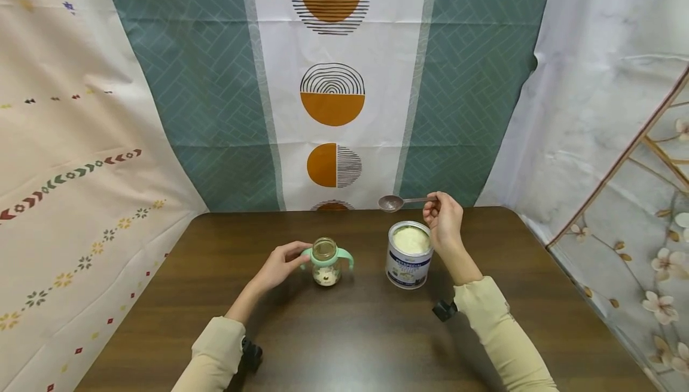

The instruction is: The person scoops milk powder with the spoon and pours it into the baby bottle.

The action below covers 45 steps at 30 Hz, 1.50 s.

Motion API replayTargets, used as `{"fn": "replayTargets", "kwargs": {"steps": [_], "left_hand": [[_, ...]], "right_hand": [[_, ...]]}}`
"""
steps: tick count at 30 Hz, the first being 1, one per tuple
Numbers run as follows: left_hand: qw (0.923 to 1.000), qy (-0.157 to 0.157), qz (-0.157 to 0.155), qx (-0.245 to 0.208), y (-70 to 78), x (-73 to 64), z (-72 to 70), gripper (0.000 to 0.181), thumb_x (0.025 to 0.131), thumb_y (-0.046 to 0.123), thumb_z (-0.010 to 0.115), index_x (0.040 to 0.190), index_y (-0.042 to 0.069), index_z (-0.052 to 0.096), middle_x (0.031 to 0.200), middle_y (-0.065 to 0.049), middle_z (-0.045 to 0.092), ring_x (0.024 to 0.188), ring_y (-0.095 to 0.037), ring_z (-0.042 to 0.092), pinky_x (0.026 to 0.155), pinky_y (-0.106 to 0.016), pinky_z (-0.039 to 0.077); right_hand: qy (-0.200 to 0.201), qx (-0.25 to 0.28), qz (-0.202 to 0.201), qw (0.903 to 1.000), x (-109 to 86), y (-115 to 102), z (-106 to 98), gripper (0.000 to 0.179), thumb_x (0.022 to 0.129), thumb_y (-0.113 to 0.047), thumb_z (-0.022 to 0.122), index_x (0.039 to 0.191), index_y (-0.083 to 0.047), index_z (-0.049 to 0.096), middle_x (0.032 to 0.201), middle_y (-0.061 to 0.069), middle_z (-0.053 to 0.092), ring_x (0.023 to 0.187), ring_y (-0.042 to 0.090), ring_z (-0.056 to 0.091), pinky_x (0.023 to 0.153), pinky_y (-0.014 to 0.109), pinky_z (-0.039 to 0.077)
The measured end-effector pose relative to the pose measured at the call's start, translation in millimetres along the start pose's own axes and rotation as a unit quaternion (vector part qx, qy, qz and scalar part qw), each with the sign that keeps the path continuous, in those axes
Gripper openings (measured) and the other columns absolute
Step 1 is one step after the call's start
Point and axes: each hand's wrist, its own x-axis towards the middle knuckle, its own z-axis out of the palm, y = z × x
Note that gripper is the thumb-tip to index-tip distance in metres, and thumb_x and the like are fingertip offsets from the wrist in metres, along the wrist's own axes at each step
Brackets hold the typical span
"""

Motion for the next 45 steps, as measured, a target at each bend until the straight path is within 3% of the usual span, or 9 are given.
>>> {"fn": "replayTargets", "kwargs": {"steps": [8, 18, 24, 31, 34, 37, 42, 45], "left_hand": [[1.0, 0.002, -0.001, 0.004, 1.6, 0.2, -1.1, 0.032, 0.095, 0.026, 0.062, 0.124, 0.013, 0.063, 0.12, -0.011, 0.067, 0.1, -0.03, 0.065, 0.082, -0.048, 0.053], [0.9998, 0.017, 0.0, 0.014, 3.2, -0.7, -0.9, 0.032, 0.094, 0.025, 0.064, 0.123, 0.013, 0.064, 0.12, -0.009, 0.068, 0.103, -0.023, 0.064, 0.079, -0.029, 0.053], [0.9997, 0.022, 0.001, 0.013, 3.8, -0.9, -1.0, 0.032, 0.094, 0.026, 0.063, 0.123, 0.013, 0.065, 0.12, -0.009, 0.068, 0.101, -0.018, 0.064, 0.079, -0.032, 0.053], [0.9999, 0.015, -0.004, 0.003, 0.4, -1.5, 0.8, 0.033, 0.094, 0.026, 0.063, 0.125, 0.014, 0.063, 0.121, -0.01, 0.067, 0.1, -0.026, 0.065, 0.082, -0.044, 0.053], [0.9999, 0.011, -0.004, -0.004, -0.8, -1.7, 2.3, 0.033, 0.095, 0.024, 0.062, 0.126, 0.013, 0.063, 0.122, -0.011, 0.066, 0.103, -0.03, 0.064, 0.084, -0.049, 0.052], [0.9999, 0.011, -0.006, -0.008, -1.0, -1.8, 3.7, 0.033, 0.095, 0.02, 0.062, 0.127, 0.01, 0.062, 0.124, -0.013, 0.066, 0.107, -0.033, 0.062, 0.085, -0.053, 0.051], [0.9999, 0.007, -0.009, -0.008, 6.7, -3.0, 3.6, 0.032, 0.097, 0.014, 0.059, 0.128, 0.005, 0.06, 0.124, -0.018, 0.064, 0.108, -0.04, 0.061, 0.086, -0.059, 0.048], [0.9999, 0.004, -0.01, -0.005, 18.9, -5.8, 2.1, 0.031, 0.096, 0.012, 0.059, 0.127, 0.004, 0.061, 0.124, -0.018, 0.064, 0.107, -0.04, 0.061, 0.085, -0.058, 0.049]], "right_hand": [[0.019, -0.002, -0.041, 0.999, 5.3, 3, -5, 0.034, 0.102, -0.011, 0.036, 0.076, -0.008, 0.057, 0.055, -0.002, 0.05, 0.046, 0.008, 0.045, 0.043, 0.015, 0.035], [0.065, 0.001, -0.062, 0.9959, 11.9, 9, -9, 0.036, 0.102, -0.01, 0.036, 0.07, -0.009, 0.054, 0.048, -0.004, 0.045, 0.036, 0.005, 0.038, 0.037, 0.015, 0.026], [0.053, -0.023, -0.086, 0.9946, 12.5, 10, -13, 0.036, 0.103, -0.01, 0.034, 0.072, -0.009, 0.053, 0.048, -0.004, 0.045, 0.037, 0.004, 0.037, 0.038, 0.016, 0.026], [0.043, -0.082, -0.147, 0.9848, -1.8, 2, -10, 0.032, 0.101, -0.008, 0.034, 0.075, -0.004, 0.051, 0.049, -0.003, 0.045, 0.04, 0.004, 0.039, 0.04, 0.017, 0.029], [0.036, -0.105, -0.191, 0.9753, -6.6, 0, -8, 0.032, 0.101, -0.006, 0.036, 0.073, -0.001, 0.051, 0.049, -0.003, 0.045, 0.04, 0.004, 0.04, 0.04, 0.017, 0.031], [0.026, -0.139, -0.243, 0.9597, -8.0, 1, -9, 0.033, 0.1, -0.005, 0.037, 0.073, 0.008, 0.049, 0.05, -0.004, 0.045, 0.042, 0.003, 0.04, 0.041, 0.016, 0.032], [0.021, -0.222, -0.32, 0.921, -11.9, 3, -10, 0.033, 0.099, -0.004, 0.039, 0.075, 0.017, 0.049, 0.051, -0.005, 0.045, 0.044, 0.002, 0.041, 0.042, 0.013, 0.033], [0.017, -0.269, -0.365, 0.8913, -15.6, 3, -10, 0.031, 0.098, -0.001, 0.04, 0.074, 0.016, 0.051, 0.05, 0.005, 0.044, 0.045, 0.003, 0.041, 0.044, 0.011, 0.032]]}}
